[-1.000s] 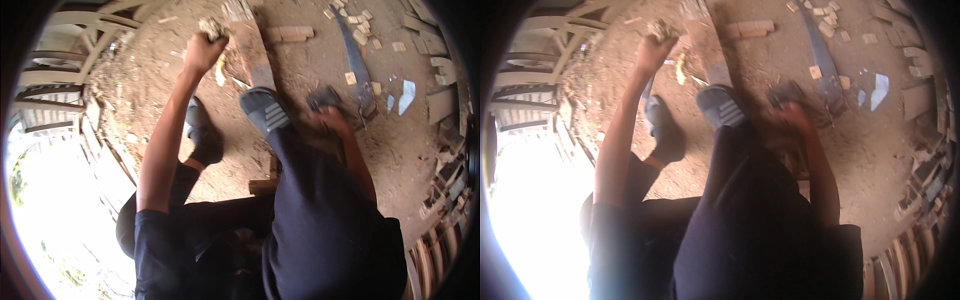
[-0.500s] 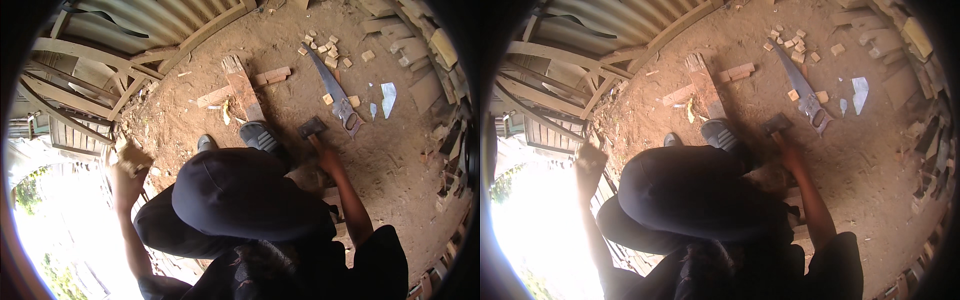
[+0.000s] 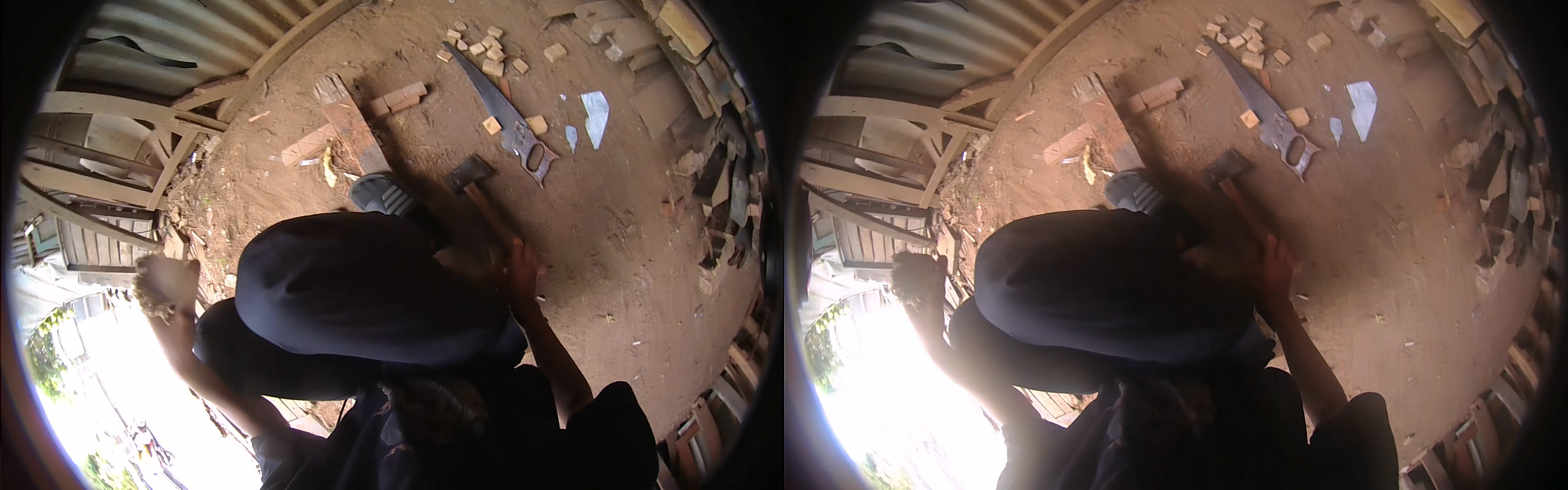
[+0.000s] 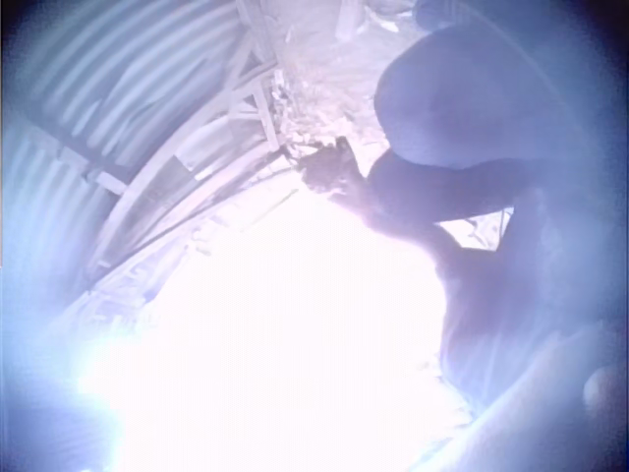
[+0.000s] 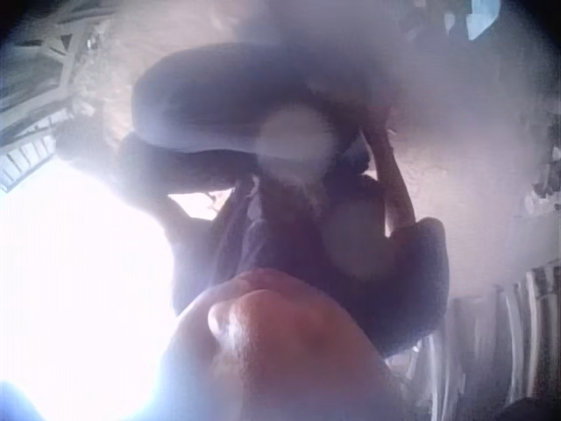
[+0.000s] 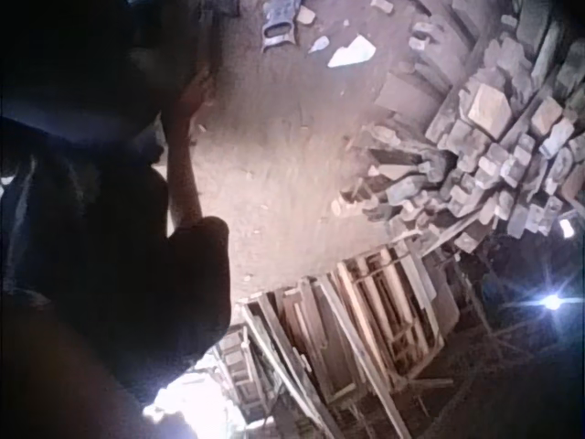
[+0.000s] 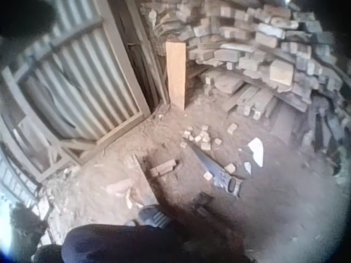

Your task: The person sits on the ground and uses a machete to carve a small piece of wood held in the left hand. The person repeatedly strikes the wood to remove shavings and occasionally adjusts the wood's position.

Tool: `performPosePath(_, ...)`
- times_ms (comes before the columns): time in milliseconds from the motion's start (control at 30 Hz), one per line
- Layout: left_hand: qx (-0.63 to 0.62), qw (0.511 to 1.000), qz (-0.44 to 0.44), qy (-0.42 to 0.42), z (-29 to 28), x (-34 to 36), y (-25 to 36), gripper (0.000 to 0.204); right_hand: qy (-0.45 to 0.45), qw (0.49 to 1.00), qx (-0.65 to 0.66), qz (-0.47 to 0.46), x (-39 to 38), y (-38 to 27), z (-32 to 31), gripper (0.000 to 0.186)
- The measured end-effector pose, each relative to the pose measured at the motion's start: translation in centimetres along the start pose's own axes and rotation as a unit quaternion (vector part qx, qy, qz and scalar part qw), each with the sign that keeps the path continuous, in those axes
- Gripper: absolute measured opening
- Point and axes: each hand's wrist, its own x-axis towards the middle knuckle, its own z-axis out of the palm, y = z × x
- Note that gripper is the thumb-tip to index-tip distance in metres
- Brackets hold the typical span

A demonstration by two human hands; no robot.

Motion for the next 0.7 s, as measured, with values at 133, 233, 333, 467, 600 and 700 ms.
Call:
performPosePath(133,0.061,0.998,0.011,0.033,-0.6,1.5,-4.2,0.035,0.076,0.997,-0.003,-0.032,0.0,-0.4,2.6,0.049)
performPosePath(233,0.029,0.999,0.019,-0.012,0.5,1.1,-6.6,0.039,0.082,0.995,-0.028,-0.043,0.1,-0.1,2.3,0.047)
performPosePath(333,0.023,0.999,-0.023,-0.008,1.2,-0.6,-7.9,0.038,0.086,0.994,-0.019,-0.065,0.9,-0.2,1.2,0.037)
performPosePath(467,0.034,0.997,-0.065,-0.007,-0.2,-2.7,-7.9,0.037,0.078,0.990,0.046,-0.108,1.0,-4.5,-0.7,0.031)
performPosePath(600,0.023,0.996,-0.090,-0.004,-0.3,-3.8,-8.7,0.036,0.031,0.973,0.151,-0.173,1.1,-9.5,-2.1,0.030)
performPosePath(700,0.008,0.995,-0.098,-0.004,0.1,-4.2,-9.2,0.036,-0.037,0.953,0.215,-0.211,1.9,-12.4,-2.5,0.029)
